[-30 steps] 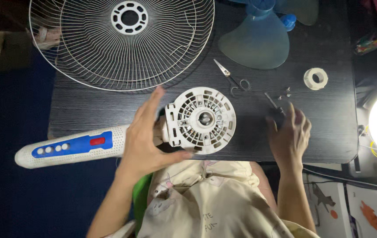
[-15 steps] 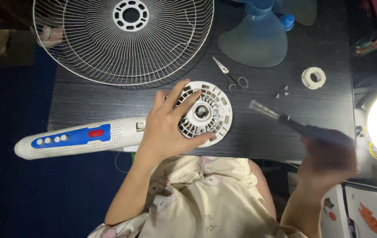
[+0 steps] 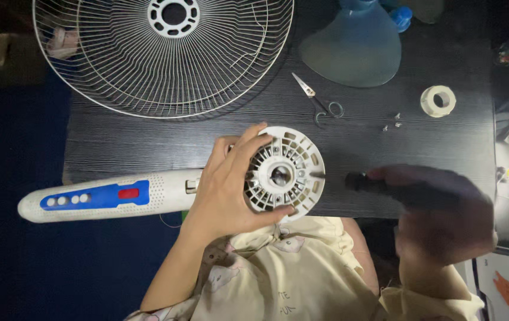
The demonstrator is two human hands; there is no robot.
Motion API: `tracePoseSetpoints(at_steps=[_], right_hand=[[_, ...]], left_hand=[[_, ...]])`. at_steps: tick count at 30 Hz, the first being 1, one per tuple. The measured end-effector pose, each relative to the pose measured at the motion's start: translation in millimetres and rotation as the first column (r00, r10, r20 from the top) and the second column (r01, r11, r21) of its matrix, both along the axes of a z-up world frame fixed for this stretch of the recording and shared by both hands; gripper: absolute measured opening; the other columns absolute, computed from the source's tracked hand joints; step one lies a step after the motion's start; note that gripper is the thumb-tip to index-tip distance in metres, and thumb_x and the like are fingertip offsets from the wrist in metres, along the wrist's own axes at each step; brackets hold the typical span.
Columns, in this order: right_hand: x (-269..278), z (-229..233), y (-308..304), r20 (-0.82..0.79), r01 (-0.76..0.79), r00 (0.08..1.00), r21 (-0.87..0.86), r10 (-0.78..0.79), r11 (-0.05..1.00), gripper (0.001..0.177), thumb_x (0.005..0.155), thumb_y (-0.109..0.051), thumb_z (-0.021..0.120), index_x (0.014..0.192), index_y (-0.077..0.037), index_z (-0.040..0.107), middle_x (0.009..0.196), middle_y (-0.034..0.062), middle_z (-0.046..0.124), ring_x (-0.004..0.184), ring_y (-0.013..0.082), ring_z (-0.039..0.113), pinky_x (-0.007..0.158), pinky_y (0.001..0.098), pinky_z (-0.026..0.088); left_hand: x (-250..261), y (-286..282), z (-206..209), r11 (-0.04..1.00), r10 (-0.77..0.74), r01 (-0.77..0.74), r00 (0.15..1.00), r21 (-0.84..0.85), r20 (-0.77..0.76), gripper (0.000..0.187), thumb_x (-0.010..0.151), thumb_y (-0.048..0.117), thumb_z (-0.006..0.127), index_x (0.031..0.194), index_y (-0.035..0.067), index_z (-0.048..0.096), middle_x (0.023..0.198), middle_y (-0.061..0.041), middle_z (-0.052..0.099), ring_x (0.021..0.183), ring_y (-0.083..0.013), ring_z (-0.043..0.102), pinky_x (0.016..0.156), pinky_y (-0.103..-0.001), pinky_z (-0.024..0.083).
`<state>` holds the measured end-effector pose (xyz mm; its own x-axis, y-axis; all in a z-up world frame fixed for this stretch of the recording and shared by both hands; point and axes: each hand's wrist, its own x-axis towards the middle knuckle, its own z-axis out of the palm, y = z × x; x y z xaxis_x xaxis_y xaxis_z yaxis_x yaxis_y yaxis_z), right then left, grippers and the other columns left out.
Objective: The person disassembles a handheld fan by removing screws from the rear housing with a screwdriver and scissors. They separate the rear cover from the motor assembly, then reattach it and continue adjusting the screws.
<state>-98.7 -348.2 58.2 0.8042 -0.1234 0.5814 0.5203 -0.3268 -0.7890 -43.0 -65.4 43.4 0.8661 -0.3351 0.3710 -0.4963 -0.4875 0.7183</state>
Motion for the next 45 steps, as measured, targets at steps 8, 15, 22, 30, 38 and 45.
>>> tracePoseSetpoints(at_steps=[8,15,22,30,38,45], right_hand=[[-30,-42,-46,-0.219,-0.309,0.908,0.225,0.357,0.924,0.028,0.116,-0.015,0.058,0.142,-0.009,0.050,0.128,0.0213,0.065,0.119,0.0350,0.067,0.104,0.0568,0.055],[-7,-40,-60,-0.096,-0.580,0.780,0.261,0.619,0.772,0.044,0.107,-0.022,0.053,0.150,-0.012,0.047,0.134,0.0161,0.059,0.130,0.0352,0.061,0.112,0.0703,0.049],[13,-24,-59,-0.181,-0.624,0.748,0.132,0.638,0.770,0.052,0.100,-0.014,0.064,0.148,-0.014,0.043,0.129,0.0230,0.058,0.122,0.0409,0.063,0.102,0.0657,0.054],[-6,-24,-17,-0.201,-0.123,0.975,-0.151,0.091,0.981,0.042,0.103,-0.021,0.059,0.138,-0.001,0.048,0.110,0.0203,0.070,0.094,0.0290,0.077,0.080,0.0443,0.068],[15,-10,-8,-0.117,-0.076,0.993,-0.475,0.022,0.877,0.040,0.095,-0.027,0.065,0.119,0.005,0.060,0.104,0.0241,0.074,0.085,0.0259,0.077,0.070,0.0361,0.064],[54,15,11,-0.178,-0.648,0.759,-0.304,0.627,0.698,0.026,0.102,-0.017,0.057,0.120,0.000,0.063,0.116,0.0150,0.071,0.103,0.0288,0.076,0.086,0.0399,0.067]], left_hand=[[-2,0,-12,0.999,0.027,-0.024,0.997,-0.046,0.078,0.097,0.060,0.044,0.094,0.138,0.003,0.052,0.153,-0.023,0.052,0.115,-0.0362,0.058,0.098,-0.045,0.052],[2,1,-15,0.998,0.052,-0.048,0.994,-0.035,0.101,0.092,0.063,0.045,0.090,0.135,-0.001,0.055,0.150,-0.025,0.054,0.109,-0.0346,0.059,0.093,-0.043,0.052],[-1,-1,-14,0.996,0.091,-0.088,0.990,-0.029,0.106,0.085,0.067,0.042,0.088,0.133,-0.001,0.057,0.150,-0.024,0.054,0.110,-0.0354,0.059,0.093,-0.043,0.052],[-2,-1,-13,0.996,0.093,-0.091,0.990,-0.021,0.108,0.078,0.068,0.039,0.086,0.130,-0.002,0.061,0.150,-0.024,0.055,0.110,-0.0350,0.060,0.092,-0.042,0.053],[-1,-3,-15,0.994,0.108,-0.104,0.985,-0.032,0.137,0.073,0.071,0.038,0.085,0.127,-0.002,0.063,0.148,-0.023,0.055,0.107,-0.0330,0.060,0.089,-0.040,0.053],[-2,-2,-9,0.995,0.099,-0.100,0.988,-0.003,0.122,0.068,0.072,0.035,0.084,0.126,-0.001,0.064,0.149,-0.021,0.056,0.108,-0.0323,0.059,0.091,-0.041,0.054]])
